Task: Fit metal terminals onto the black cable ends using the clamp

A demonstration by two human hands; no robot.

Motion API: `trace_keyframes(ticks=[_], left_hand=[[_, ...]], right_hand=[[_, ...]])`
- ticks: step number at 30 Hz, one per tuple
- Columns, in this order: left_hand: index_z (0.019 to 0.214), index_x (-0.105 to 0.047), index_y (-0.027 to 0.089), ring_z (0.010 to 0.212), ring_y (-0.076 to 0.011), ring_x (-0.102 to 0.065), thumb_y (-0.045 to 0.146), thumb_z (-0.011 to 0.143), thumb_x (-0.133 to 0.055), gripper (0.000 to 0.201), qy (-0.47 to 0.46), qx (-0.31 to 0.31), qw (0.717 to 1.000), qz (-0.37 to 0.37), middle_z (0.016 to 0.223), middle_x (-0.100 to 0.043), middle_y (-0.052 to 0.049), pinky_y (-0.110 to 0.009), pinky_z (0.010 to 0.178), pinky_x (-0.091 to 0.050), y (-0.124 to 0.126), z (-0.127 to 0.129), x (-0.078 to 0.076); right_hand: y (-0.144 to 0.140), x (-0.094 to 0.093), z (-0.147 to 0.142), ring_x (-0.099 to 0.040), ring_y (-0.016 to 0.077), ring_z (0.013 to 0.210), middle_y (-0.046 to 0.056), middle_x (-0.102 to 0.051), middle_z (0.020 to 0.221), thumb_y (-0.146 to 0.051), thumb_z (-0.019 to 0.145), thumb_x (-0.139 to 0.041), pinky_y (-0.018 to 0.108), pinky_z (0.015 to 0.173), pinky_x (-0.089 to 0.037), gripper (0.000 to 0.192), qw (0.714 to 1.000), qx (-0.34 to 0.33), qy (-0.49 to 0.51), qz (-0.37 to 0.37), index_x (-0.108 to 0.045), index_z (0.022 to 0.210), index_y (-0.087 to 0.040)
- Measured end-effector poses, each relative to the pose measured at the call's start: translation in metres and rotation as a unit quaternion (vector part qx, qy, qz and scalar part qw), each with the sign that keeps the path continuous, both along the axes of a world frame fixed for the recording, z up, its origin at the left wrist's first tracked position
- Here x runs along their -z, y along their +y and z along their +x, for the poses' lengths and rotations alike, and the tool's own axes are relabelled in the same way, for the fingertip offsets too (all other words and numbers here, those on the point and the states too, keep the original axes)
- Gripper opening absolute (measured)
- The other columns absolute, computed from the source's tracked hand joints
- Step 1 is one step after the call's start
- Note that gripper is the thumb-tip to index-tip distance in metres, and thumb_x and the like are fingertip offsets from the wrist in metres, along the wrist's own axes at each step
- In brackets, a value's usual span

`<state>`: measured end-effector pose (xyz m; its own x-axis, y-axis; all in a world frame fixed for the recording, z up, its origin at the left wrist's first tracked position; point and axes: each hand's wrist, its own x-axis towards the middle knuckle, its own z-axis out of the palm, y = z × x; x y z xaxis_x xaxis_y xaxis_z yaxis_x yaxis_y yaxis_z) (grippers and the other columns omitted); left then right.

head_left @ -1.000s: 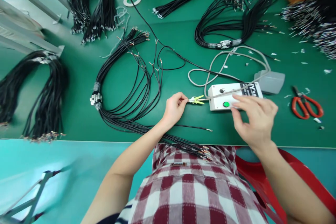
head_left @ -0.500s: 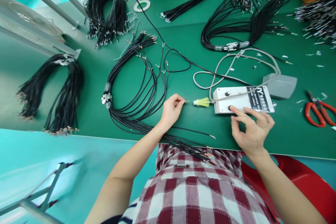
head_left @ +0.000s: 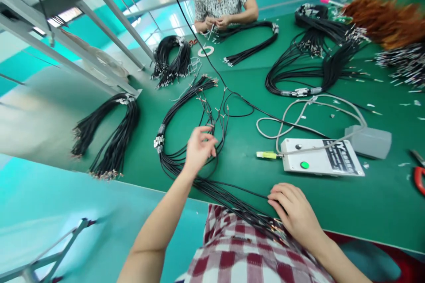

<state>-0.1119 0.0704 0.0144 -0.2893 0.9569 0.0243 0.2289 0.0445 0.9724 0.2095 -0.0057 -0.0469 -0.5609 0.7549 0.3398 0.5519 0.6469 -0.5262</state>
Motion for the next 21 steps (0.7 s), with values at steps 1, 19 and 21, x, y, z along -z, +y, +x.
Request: trace_keyframes(ticks=[1,19,21], left_hand=[[0.115,-0.045,0.022,0.045,-0.0086,-0.059,0.025,0.080,-0.066,0.041,-0.008,-0.064,0.997,0.048,0.082,-0.061,0.003,-0.019,0.043,-0.042,0.010,-0.016,-0.004],[0.130,-0.053,0.022,0.105,-0.0250,-0.066,0.024,0.093,-0.060,0.037,0.192,0.367,0.910,0.013,0.117,-0.068,-0.012,-0.041,0.094,-0.053,-0.072,0.113,-0.012],[0.126,-0.054,0.021,0.100,-0.0232,-0.066,0.021,0.096,-0.053,0.030,0.175,0.346,0.922,0.007,0.115,-0.068,-0.011,-0.038,0.090,-0.053,-0.071,0.120,-0.011]], right_hand=[[0.000,0.001,0.000,-0.063,0.0217,0.101,0.006,-0.069,0.100,-0.019,0.097,-0.056,0.037,0.087,-0.048,0.007,1.000,-0.003,0.005,0.001,-0.063,0.098,-0.021],[0.020,-0.045,-0.015,-0.069,0.0183,0.073,0.003,-0.073,0.085,-0.036,0.089,-0.069,0.031,0.069,-0.058,0.014,0.927,0.120,0.244,-0.260,-0.067,0.095,-0.024],[0.022,-0.050,-0.009,-0.070,0.0184,0.076,0.004,-0.074,0.088,-0.037,0.090,-0.068,0.032,0.073,-0.059,0.018,0.906,0.118,0.288,-0.289,-0.067,0.100,-0.023]])
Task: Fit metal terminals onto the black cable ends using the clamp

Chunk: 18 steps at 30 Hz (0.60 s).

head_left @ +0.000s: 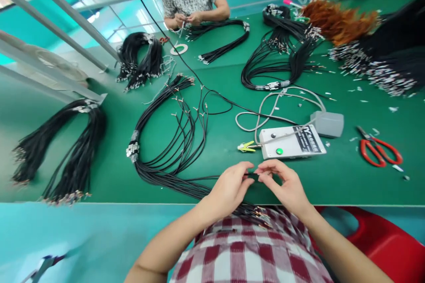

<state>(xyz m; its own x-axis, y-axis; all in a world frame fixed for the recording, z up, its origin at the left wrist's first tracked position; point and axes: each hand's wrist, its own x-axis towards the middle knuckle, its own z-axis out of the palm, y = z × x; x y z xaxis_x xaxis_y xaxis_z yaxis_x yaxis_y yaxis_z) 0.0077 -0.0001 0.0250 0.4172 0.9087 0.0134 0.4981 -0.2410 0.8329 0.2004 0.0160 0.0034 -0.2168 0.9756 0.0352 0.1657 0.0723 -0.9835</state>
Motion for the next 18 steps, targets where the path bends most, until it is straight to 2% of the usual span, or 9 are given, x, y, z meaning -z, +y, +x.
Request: trace_keyframes(ticks=[4,9,18], left_hand=[[0.111,-0.060,0.021,0.093,-0.0202,-0.065,0.024,0.099,-0.050,0.016,-0.015,0.003,1.000,0.003,0.104,-0.069,-0.008,-0.032,0.085,-0.052,0.010,0.000,0.000],[0.103,-0.063,0.020,0.088,-0.0187,-0.064,0.024,0.100,-0.049,0.015,-0.027,0.010,0.999,0.020,0.097,-0.069,-0.007,-0.030,0.081,-0.049,0.011,0.005,-0.001],[0.078,-0.064,0.020,0.067,-0.0151,-0.060,0.021,0.089,-0.063,0.011,-0.085,-0.121,0.989,0.005,0.074,-0.066,-0.003,-0.026,0.064,-0.047,0.007,0.014,0.004]], right_hand=[[-0.004,0.000,0.012,-0.069,0.0166,0.072,0.005,-0.075,0.085,-0.041,0.093,-0.063,0.031,0.073,-0.059,0.020,0.996,0.035,0.074,-0.040,-0.068,0.097,-0.021],[-0.008,0.004,0.010,-0.067,0.0155,0.069,0.004,-0.073,0.080,-0.044,0.092,-0.064,0.029,0.070,-0.057,0.024,0.988,0.027,0.131,-0.077,-0.070,0.089,-0.021],[-0.008,0.012,0.000,-0.065,0.0161,0.069,0.003,-0.071,0.078,-0.046,0.089,-0.066,0.030,0.071,-0.055,0.025,0.978,0.024,0.170,-0.118,-0.071,0.088,-0.021]])
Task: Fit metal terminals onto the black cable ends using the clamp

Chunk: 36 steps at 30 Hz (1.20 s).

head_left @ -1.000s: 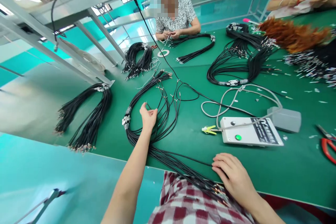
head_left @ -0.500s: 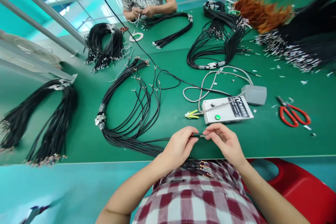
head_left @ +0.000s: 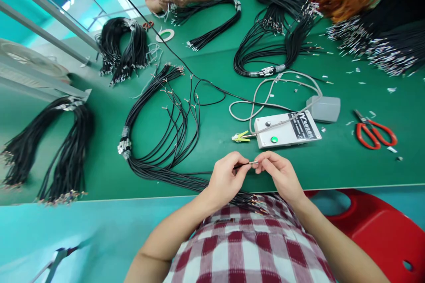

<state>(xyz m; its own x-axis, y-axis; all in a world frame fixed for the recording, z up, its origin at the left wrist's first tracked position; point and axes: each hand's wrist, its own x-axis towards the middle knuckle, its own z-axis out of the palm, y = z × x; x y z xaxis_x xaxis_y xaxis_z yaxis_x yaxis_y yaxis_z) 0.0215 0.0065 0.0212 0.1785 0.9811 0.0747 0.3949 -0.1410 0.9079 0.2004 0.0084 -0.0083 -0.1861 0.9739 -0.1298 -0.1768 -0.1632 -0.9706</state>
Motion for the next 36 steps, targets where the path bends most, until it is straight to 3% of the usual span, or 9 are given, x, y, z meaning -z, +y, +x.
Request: trace_keyframes(ticks=[6,11,15,21,28,32,36], left_hand=[[0.075,-0.062,0.019,0.060,-0.0124,-0.057,0.025,0.085,-0.068,0.014,-0.078,-0.036,0.993,-0.084,0.069,-0.064,-0.001,-0.024,0.058,-0.046,0.001,0.004,0.000],[0.078,-0.058,0.017,0.051,-0.0078,-0.051,0.040,0.077,-0.078,0.030,-0.216,-0.052,0.954,-0.203,0.065,-0.060,0.001,-0.020,0.047,-0.037,0.004,0.004,0.003],[0.080,-0.057,0.016,0.045,-0.0046,-0.042,0.049,0.071,-0.082,0.043,-0.273,-0.057,0.926,-0.255,0.060,-0.056,0.003,-0.018,0.042,-0.030,0.007,0.001,0.005],[0.080,-0.055,0.016,0.044,-0.0037,-0.041,0.051,0.070,-0.082,0.046,-0.281,-0.053,0.920,-0.268,0.058,-0.055,0.004,-0.017,0.041,-0.028,0.008,0.000,0.007],[0.080,-0.054,0.016,0.048,-0.0044,-0.044,0.049,0.070,-0.083,0.045,-0.297,-0.071,0.921,-0.244,0.063,-0.053,0.004,-0.018,0.044,-0.032,0.006,0.001,0.015],[0.081,-0.054,0.016,0.046,-0.0037,-0.043,0.049,0.075,-0.079,0.042,-0.289,-0.062,0.926,-0.236,0.066,-0.053,0.004,-0.018,0.043,-0.031,0.003,0.000,0.018],[0.102,-0.060,0.017,0.052,-0.0034,-0.050,0.042,0.083,-0.074,0.034,-0.268,-0.017,0.942,-0.203,0.090,-0.057,-0.001,-0.019,0.046,-0.039,0.005,0.000,0.017]], right_hand=[[0.001,-0.001,-0.011,-0.059,0.0140,0.062,0.001,-0.068,0.071,-0.045,0.080,-0.076,0.029,0.064,-0.053,0.025,0.999,0.043,-0.005,-0.032,-0.070,0.080,-0.021],[-0.001,0.005,-0.023,-0.055,0.0121,0.059,0.000,-0.065,0.071,-0.047,0.081,-0.074,0.028,0.061,-0.050,0.027,0.998,0.055,-0.001,-0.027,-0.067,0.079,-0.021],[-0.002,0.012,-0.025,-0.054,0.0120,0.060,0.000,-0.065,0.074,-0.046,0.085,-0.071,0.027,0.062,-0.049,0.024,0.997,0.064,0.013,-0.030,-0.068,0.083,-0.022],[0.001,0.006,-0.029,-0.053,0.0117,0.060,0.001,-0.066,0.080,-0.047,0.085,-0.070,0.028,0.061,-0.049,0.027,0.998,0.055,0.013,-0.019,-0.071,0.098,-0.024],[0.002,0.007,-0.046,-0.046,0.0082,0.055,0.002,-0.068,0.090,-0.041,0.080,-0.075,0.026,0.054,-0.045,0.019,0.995,0.083,0.039,-0.046,-0.072,0.081,-0.022],[0.002,0.010,-0.042,-0.046,0.0078,0.052,0.001,-0.069,0.080,-0.042,0.075,-0.079,0.026,0.052,-0.043,0.022,0.992,0.078,0.046,-0.090,-0.073,0.079,-0.021],[0.004,0.010,-0.035,-0.048,0.0087,0.050,-0.001,-0.066,0.068,-0.043,0.069,-0.084,0.025,0.050,-0.044,0.026,0.992,0.067,0.039,-0.102,-0.072,0.074,-0.020]])
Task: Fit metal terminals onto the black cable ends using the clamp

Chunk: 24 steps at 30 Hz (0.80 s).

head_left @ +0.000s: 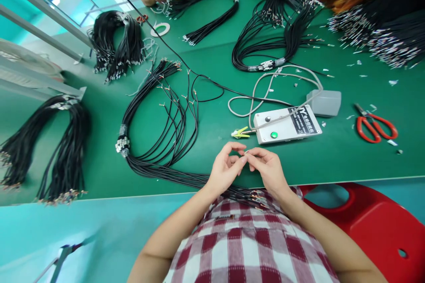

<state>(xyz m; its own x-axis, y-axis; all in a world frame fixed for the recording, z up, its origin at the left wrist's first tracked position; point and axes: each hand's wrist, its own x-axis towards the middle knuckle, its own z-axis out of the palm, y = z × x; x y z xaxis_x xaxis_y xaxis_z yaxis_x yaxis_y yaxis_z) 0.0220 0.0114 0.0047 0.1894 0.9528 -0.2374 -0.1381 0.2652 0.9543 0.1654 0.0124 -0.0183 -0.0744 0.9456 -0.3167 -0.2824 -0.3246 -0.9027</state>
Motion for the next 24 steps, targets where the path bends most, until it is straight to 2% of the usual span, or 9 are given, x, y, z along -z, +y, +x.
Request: trace_keyframes(ticks=[2,4,8,11,13,15,18,21,24], left_hand=[[0.104,-0.064,0.018,0.058,-0.0044,-0.054,0.039,0.084,-0.073,0.031,0.006,0.019,0.999,0.032,0.100,-0.057,-0.003,-0.020,0.051,-0.044,0.003,0.002,0.001],[0.093,-0.067,0.016,0.058,-0.0046,-0.054,0.039,0.083,-0.074,0.026,0.001,0.008,0.999,0.041,0.098,-0.058,-0.004,-0.020,0.051,-0.044,0.007,0.005,0.004],[0.086,-0.060,0.016,0.050,-0.0078,-0.056,0.043,0.081,-0.075,0.031,-0.030,-0.036,0.999,-0.011,0.074,-0.060,0.001,-0.021,0.047,-0.043,0.008,0.008,0.014],[0.086,-0.055,0.017,0.042,-0.0083,-0.050,0.046,0.084,-0.071,0.033,0.023,-0.037,0.999,-0.020,0.054,-0.052,0.006,-0.020,0.044,-0.038,0.002,0.006,0.019],[0.083,-0.055,0.017,0.039,-0.0059,-0.041,0.044,0.087,-0.068,0.030,0.063,-0.043,0.997,-0.004,0.050,-0.045,0.009,-0.018,0.041,-0.029,-0.001,0.004,0.022],[0.081,-0.055,0.017,0.043,-0.0052,-0.039,0.040,0.088,-0.066,0.026,0.088,-0.054,0.994,0.021,0.054,-0.046,0.007,-0.017,0.043,-0.027,-0.002,0.002,0.024],[0.082,-0.057,0.017,0.053,-0.0070,-0.048,0.033,0.090,-0.063,0.019,0.125,-0.063,0.989,0.057,0.067,-0.056,0.003,-0.018,0.049,-0.035,0.000,0.001,0.029],[0.085,-0.058,0.017,0.062,-0.0099,-0.055,0.028,0.093,-0.058,0.013,0.165,-0.045,0.980,0.100,0.075,-0.060,0.000,-0.020,0.056,-0.043,0.001,-0.001,0.031],[0.085,-0.058,0.018,0.071,-0.0127,-0.059,0.023,0.095,-0.055,0.012,0.223,-0.018,0.959,0.173,0.080,-0.060,-0.002,-0.024,0.065,-0.048,0.001,-0.004,0.031]], right_hand=[[0.000,-0.001,0.004,-0.050,0.0091,0.050,-0.001,-0.065,0.066,-0.045,0.069,-0.084,0.025,0.051,-0.045,0.029,1.000,-0.016,-0.011,0.011,-0.071,0.074,-0.020],[0.000,-0.002,0.008,-0.054,0.0103,0.051,-0.001,-0.065,0.063,-0.047,0.072,-0.082,0.025,0.052,-0.045,0.030,0.998,-0.034,-0.038,0.026,-0.070,0.075,-0.019],[0.000,-0.002,0.013,-0.061,0.0127,0.056,0.001,-0.065,0.069,-0.044,0.082,-0.074,0.026,0.054,-0.047,0.026,0.988,-0.048,-0.127,0.080,-0.068,0.078,-0.019],[0.001,0.003,0.015,-0.063,0.0121,0.058,0.002,-0.066,0.081,-0.038,0.088,-0.068,0.026,0.055,-0.048,0.020,0.968,-0.045,-0.202,0.143,-0.069,0.080,-0.020],[0.002,0.007,0.018,-0.064,0.0122,0.060,0.002,-0.066,0.083,-0.034,0.091,-0.065,0.027,0.058,-0.049,0.017,0.952,-0.061,-0.243,0.173,-0.069,0.082,-0.021],[0.002,0.008,0.023,-0.066,0.0131,0.065,0.001,-0.067,0.086,-0.032,0.094,-0.062,0.028,0.061,-0.051,0.014,0.933,-0.076,-0.292,0.199,-0.069,0.086,-0.022],[-0.001,0.005,0.032,-0.066,0.0137,0.070,0.003,-0.070,0.097,-0.031,0.097,-0.059,0.030,0.069,-0.051,0.012,0.876,-0.067,-0.401,0.260,-0.068,0.096,-0.023],[-0.002,-0.002,0.033,-0.066,0.0146,0.073,0.005,-0.072,0.108,-0.035,0.098,-0.059,0.032,0.072,-0.047,0.019,0.776,-0.073,-0.520,0.350,-0.067,0.109,-0.022],[0.003,-0.007,0.028,-0.066,0.0161,0.078,0.003,-0.075,0.099,-0.033,0.099,-0.057,0.034,0.069,-0.039,0.017,0.674,-0.100,-0.593,0.429,-0.069,0.101,-0.020]])
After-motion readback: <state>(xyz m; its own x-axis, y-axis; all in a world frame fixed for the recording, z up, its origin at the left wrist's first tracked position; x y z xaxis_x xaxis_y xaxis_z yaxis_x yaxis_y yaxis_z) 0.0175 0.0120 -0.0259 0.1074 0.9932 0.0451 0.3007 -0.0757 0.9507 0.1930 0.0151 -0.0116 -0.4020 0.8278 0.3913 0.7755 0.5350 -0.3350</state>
